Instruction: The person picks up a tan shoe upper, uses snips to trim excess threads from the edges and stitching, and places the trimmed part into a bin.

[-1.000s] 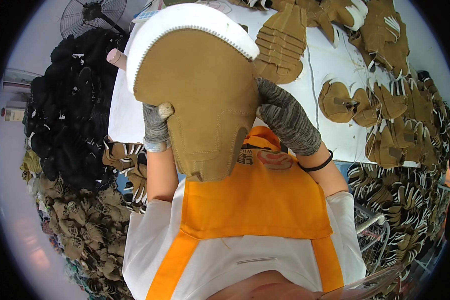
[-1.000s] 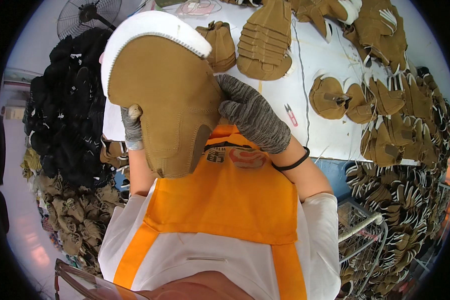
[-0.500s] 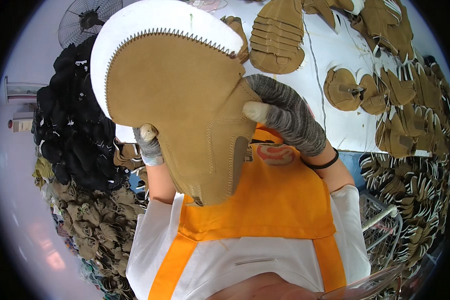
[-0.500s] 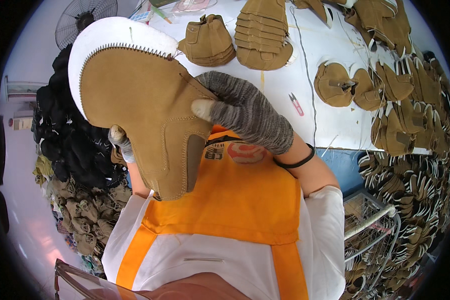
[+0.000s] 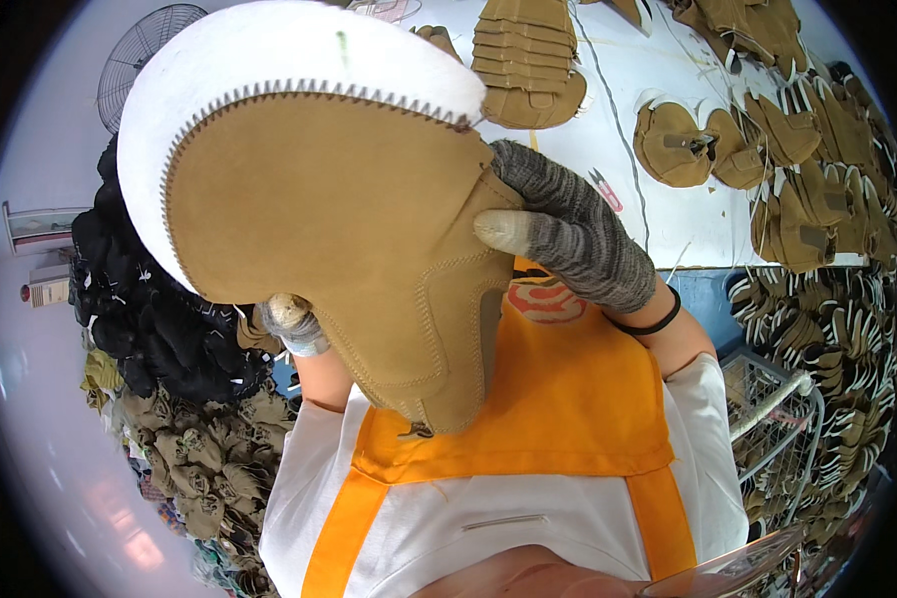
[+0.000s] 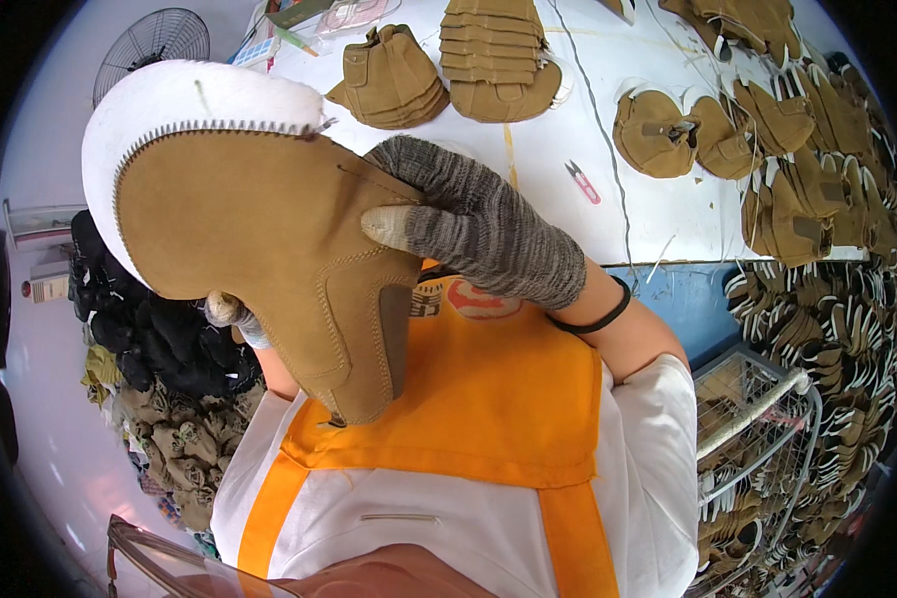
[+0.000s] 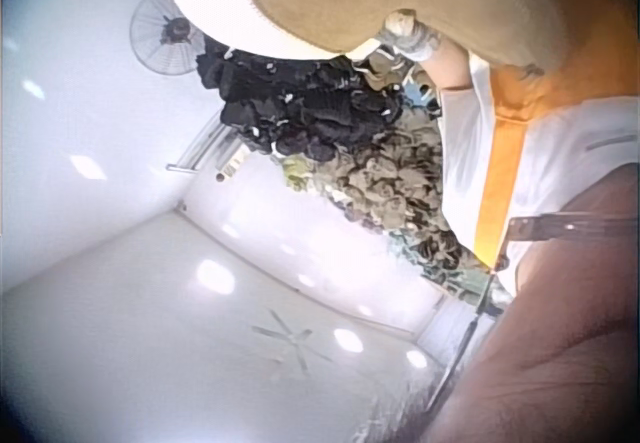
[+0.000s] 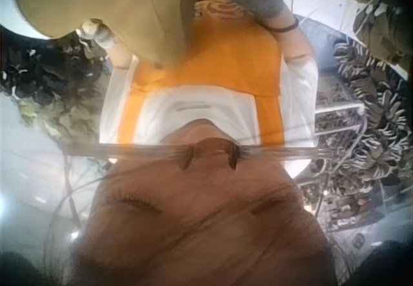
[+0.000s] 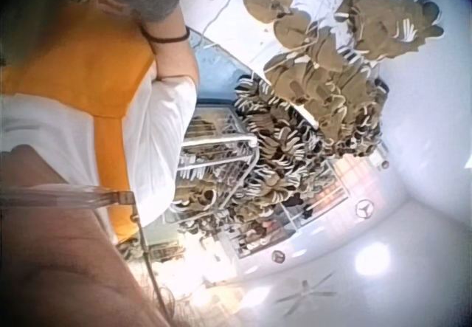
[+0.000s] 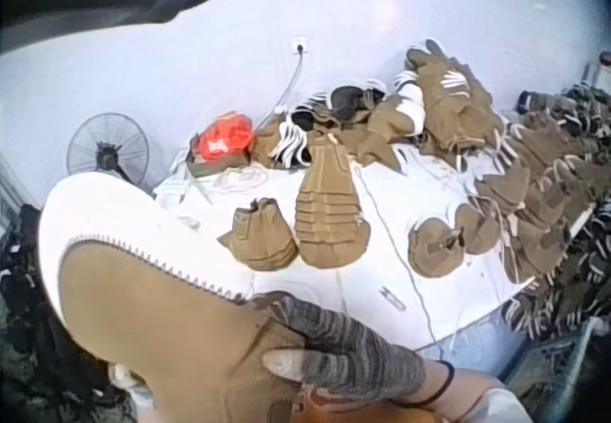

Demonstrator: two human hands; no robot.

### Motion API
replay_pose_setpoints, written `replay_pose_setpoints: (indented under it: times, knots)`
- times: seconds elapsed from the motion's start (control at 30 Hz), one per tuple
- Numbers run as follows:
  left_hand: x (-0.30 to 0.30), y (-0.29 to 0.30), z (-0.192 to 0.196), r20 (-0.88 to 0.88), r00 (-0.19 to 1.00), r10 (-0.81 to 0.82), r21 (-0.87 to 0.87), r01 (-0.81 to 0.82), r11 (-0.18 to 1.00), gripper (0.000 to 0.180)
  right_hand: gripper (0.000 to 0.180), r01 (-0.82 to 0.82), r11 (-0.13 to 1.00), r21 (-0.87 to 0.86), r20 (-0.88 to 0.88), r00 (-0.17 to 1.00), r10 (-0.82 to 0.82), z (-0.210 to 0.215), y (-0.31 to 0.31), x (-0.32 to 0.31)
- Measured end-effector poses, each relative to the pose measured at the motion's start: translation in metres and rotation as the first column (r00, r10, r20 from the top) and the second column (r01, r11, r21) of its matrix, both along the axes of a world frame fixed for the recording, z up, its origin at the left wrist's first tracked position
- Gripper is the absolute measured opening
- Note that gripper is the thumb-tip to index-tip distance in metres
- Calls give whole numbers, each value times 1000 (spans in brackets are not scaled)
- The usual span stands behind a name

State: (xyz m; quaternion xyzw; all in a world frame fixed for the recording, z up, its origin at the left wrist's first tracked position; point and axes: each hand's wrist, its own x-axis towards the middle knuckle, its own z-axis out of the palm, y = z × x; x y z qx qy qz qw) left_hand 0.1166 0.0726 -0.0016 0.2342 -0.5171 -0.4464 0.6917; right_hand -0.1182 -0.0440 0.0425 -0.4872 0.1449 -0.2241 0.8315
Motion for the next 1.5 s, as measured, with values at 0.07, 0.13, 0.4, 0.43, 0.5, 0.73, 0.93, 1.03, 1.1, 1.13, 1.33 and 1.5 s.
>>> replay_pose_setpoints:
  times: [0.07,0.13,0.4,0.43,0.5,0.73,0.93,1.03,1.1,1.13,1.33,1.5]
  knots:
    - [0,1,0,5,1000,1,-10,-1,1000,89,53,5,1000,-11,16,1000,-5,-5,3,-3]
    - [0,2,1,13,1000,3,-15,-3,1000,89,52,17,999,-41,63,998,-14,-8,4,-5]
    - [0,5,-4,18,997,70,-25,-70,997,90,47,-19,999,-37,-26,1000,18,11,8,1]
    - [0,4,-7,14,996,83,-21,-83,996,90,46,-10,998,-65,23,1000,12,8,8,2]
    - [-1,-3,-6,14,991,132,5,-132,991,90,46,2,993,-114,128,992,13,5,2,3]
    - [6,-35,-29,47,856,515,93,-518,851,91,49,340,912,-230,-1,937,-350,-41,-38,8]
    - [-24,-37,30,646,-20,763,-615,-605,505,98,47,144,929,-341,-90,979,-185,-53,-53,7]
    - [-48,-54,67,882,-249,401,-468,-353,810,78,43,184,954,-236,-64,977,-205,-51,-35,13]
    - [-39,-78,64,996,-79,37,-63,-363,929,51,39,216,923,-318,-55,968,-246,-61,-38,14]
    - [-34,-85,62,994,65,-88,105,-358,928,49,38,237,904,-356,-44,962,-269,-65,-42,13]
    - [-32,-95,17,773,548,-320,385,-6,923,41,29,60,501,-863,-453,345,-822,-188,-133,-71]
    - [-39,-89,22,567,746,-349,627,-116,770,36,40,-382,606,-698,-640,-48,-767,-293,-130,-123]
